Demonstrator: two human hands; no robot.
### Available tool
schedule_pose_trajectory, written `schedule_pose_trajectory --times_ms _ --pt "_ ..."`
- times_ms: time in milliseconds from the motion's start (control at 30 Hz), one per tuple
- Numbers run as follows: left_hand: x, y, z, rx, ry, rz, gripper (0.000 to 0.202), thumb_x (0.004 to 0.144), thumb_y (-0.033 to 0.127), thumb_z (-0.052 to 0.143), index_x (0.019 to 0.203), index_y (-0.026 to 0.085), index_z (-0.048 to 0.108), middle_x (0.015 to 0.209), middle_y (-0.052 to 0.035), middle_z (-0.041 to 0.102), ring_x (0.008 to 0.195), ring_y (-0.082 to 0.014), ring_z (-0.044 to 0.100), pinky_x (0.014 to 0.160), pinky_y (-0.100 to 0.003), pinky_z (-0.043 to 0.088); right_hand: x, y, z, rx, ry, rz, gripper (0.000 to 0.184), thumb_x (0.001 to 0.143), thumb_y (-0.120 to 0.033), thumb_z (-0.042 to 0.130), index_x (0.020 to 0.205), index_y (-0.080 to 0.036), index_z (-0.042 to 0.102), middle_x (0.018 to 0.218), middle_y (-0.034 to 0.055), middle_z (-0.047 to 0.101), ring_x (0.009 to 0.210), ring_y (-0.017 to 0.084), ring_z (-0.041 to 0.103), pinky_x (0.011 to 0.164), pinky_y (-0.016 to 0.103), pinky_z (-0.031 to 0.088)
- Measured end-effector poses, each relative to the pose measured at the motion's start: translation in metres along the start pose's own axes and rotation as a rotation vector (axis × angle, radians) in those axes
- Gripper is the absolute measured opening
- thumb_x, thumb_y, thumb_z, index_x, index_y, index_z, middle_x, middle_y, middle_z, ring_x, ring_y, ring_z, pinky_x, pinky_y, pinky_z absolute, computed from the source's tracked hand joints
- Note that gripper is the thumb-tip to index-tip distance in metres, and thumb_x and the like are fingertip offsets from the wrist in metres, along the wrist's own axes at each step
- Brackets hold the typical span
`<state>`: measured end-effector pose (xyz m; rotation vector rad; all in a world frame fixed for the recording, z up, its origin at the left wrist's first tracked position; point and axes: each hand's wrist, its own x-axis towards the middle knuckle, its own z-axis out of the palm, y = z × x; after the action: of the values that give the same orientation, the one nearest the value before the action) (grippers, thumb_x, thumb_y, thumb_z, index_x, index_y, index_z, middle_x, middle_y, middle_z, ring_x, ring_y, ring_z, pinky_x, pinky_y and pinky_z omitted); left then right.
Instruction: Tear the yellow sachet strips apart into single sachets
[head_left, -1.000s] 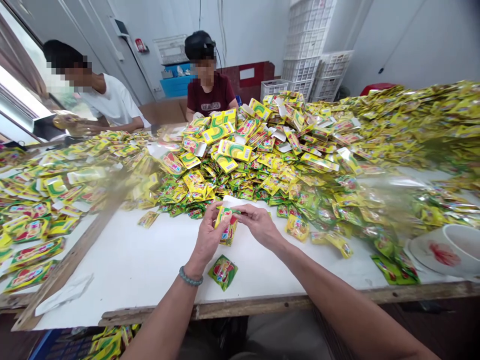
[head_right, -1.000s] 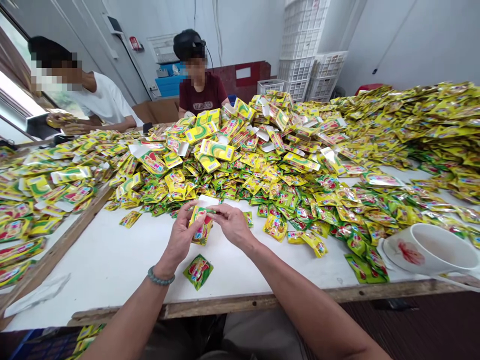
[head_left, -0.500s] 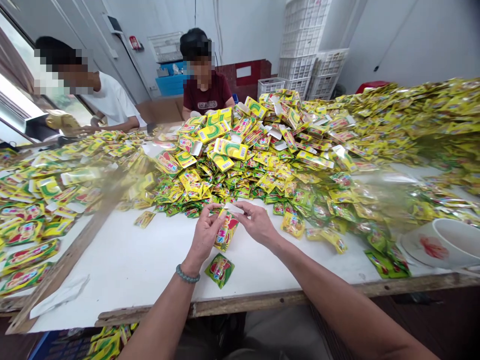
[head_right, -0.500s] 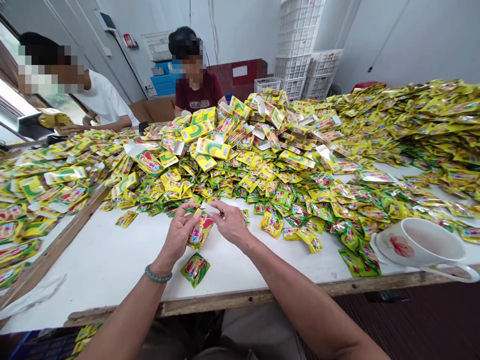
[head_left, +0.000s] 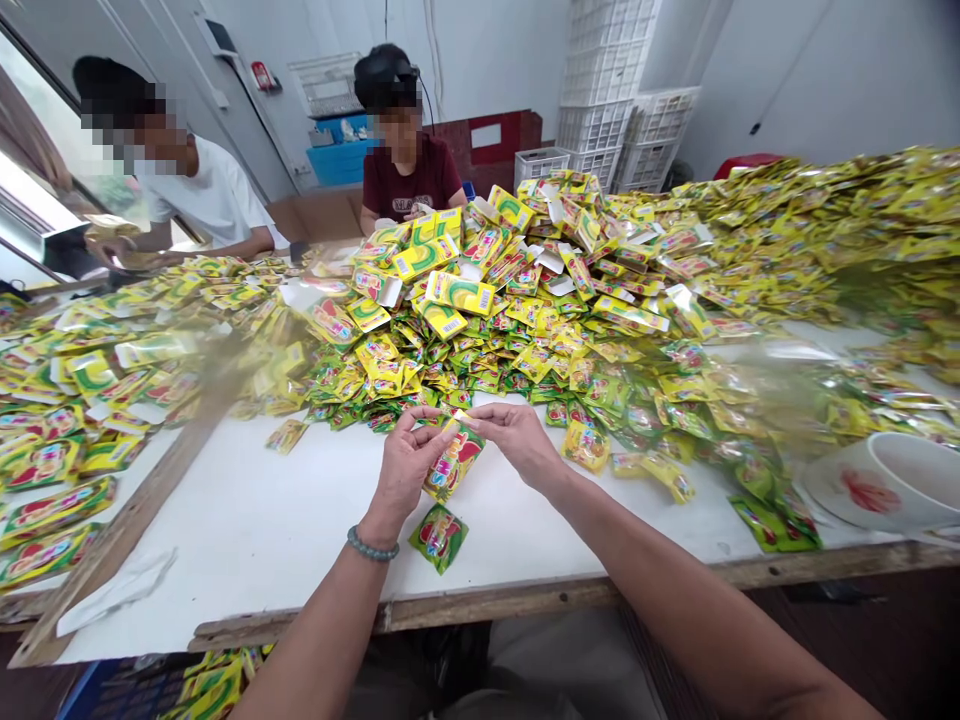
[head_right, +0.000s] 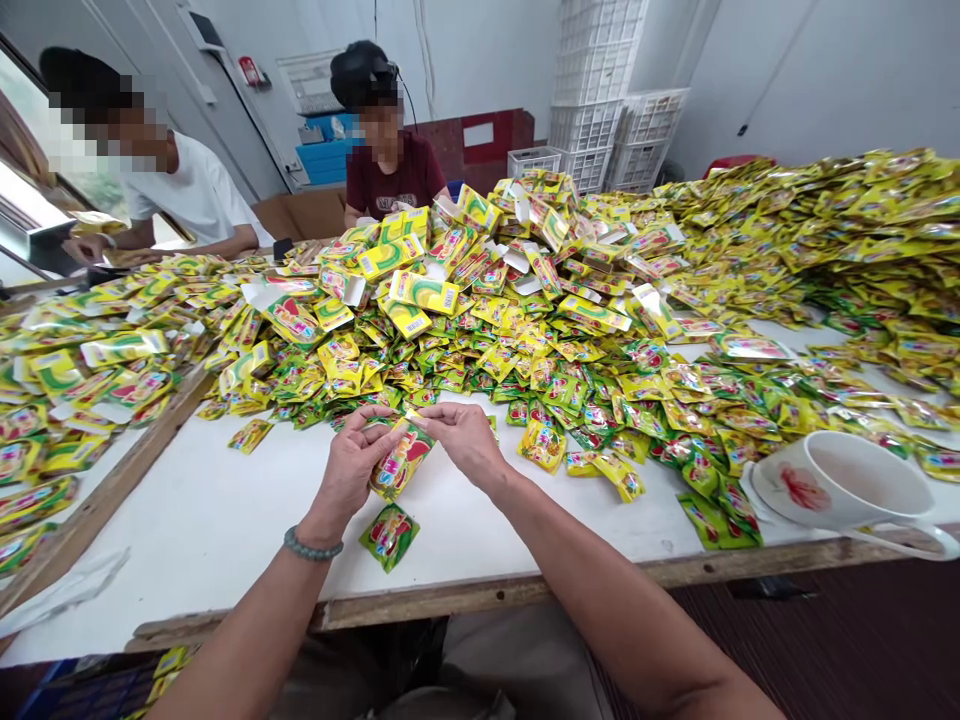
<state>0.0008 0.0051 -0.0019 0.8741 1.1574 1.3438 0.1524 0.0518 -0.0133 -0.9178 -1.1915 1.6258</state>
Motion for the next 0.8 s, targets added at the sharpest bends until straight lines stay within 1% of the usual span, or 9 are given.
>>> schedule_pose_trajectory --times_ms 67,133,267,333,433,567,633,700,800 --pt "-0.001 0.001 -0.001 0.011 -0.012 0.006 0.052 0.061 0.032 0.085 0.1 0.018 0.054 0.069 0.001 0.071 0.056 -0.0136 0.066 0.054 -0.023 0.052 0.001 -0.002 -0.003 -0.022 -0.011 0.017 0.029 0.057 -0.042 0.082 0.074 -0.019 0.077 0.073 0.0023 0.074 0.068 0.016 0.064 0.074 0.031 0.049" --pt "-0.001 0.002 -0.001 0.011 -0.012 0.013 0.051 0.06 0.031 0.085 0.099 0.017 0.055 0.069 0.0009 0.071 0.057 -0.0137 0.066 0.056 -0.023 0.053 -0.001 -0.006 -0.005 -0.064 -0.051 0.016 0.029 0.059 -0.043 0.081 0.076 -0.02 0.078 0.075 0.0027 0.075 0.072 0.018 0.065 0.078 0.033 0.049" --pt "0.0 0.002 -0.004 -0.027 0.027 0.006 0.049 0.06 0.033 0.085 0.097 0.017 0.057 0.07 0.0 0.072 0.058 -0.0143 0.067 0.056 -0.024 0.053 -0.01 -0.013 -0.004 -0.066 -0.187 0.011 0.036 0.07 -0.05 0.072 0.092 -0.023 0.079 0.087 0.0033 0.077 0.091 0.023 0.066 0.09 0.04 0.047" --pt "0.001 0.001 -0.006 -0.057 0.049 0.009 0.047 0.06 0.033 0.085 0.095 0.017 0.057 0.068 0.0006 0.071 0.056 -0.0133 0.065 0.054 -0.023 0.052 -0.015 -0.013 0.0 -0.074 -0.211 -0.029 0.041 0.075 -0.052 0.068 0.104 -0.024 0.075 0.097 0.0032 0.076 0.102 0.025 0.064 0.096 0.043 0.045" --pt "0.001 0.0 -0.008 -0.102 0.067 0.009 0.044 0.062 0.033 0.084 0.094 0.018 0.057 0.065 0.002 0.069 0.052 -0.0118 0.063 0.052 -0.022 0.05 -0.021 -0.009 0.007 -0.233 -0.162 -0.135 0.043 0.081 -0.048 0.064 0.118 -0.027 0.069 0.111 0.0036 0.073 0.105 0.024 0.061 0.097 0.043 0.045" --pt "0.001 0.001 -0.006 -0.121 0.051 -0.021 0.045 0.061 0.033 0.084 0.094 0.018 0.057 0.062 0.0031 0.067 0.049 -0.0116 0.061 0.049 -0.022 0.049 -0.023 -0.006 0.011 -0.456 -0.046 -0.263 0.032 0.085 -0.04 0.062 0.114 -0.03 0.071 0.11 0.0049 0.071 0.097 0.02 0.061 0.087 0.036 0.049" --pt "0.002 0.003 -0.004 -0.13 0.039 -0.026 0.045 0.061 0.032 0.084 0.093 0.018 0.057 0.063 0.0026 0.068 0.05 -0.0122 0.062 0.05 -0.022 0.049 -0.023 -0.004 0.012 -0.496 -0.012 -0.337 0.03 0.086 -0.038 0.061 0.114 -0.03 0.07 0.111 0.0052 0.07 0.102 0.02 0.06 0.089 0.036 0.048" --pt "0.003 0.004 -0.003 -0.146 0.028 -0.017 0.045 0.061 0.032 0.084 0.094 0.018 0.056 0.065 0.0017 0.069 0.052 -0.0129 0.063 0.052 -0.024 0.051 -0.023 -0.001 0.013 -0.56 0.003 -0.434 0.034 0.087 -0.034 0.061 0.12 -0.03 0.067 0.114 0.0057 0.069 0.107 0.021 0.058 0.095 0.038 0.046" --pt "0.003 0.005 -0.005 -0.149 0.026 0.0 0.046 0.062 0.03 0.084 0.095 0.018 0.056 0.064 0.0023 0.069 0.052 -0.0122 0.062 0.053 -0.023 0.051 -0.024 0.002 0.015 -0.666 -0.009 -0.541 0.036 0.089 -0.031 0.059 0.124 -0.029 0.064 0.113 0.0054 0.07 0.11 0.022 0.056 0.098 0.039 0.045"
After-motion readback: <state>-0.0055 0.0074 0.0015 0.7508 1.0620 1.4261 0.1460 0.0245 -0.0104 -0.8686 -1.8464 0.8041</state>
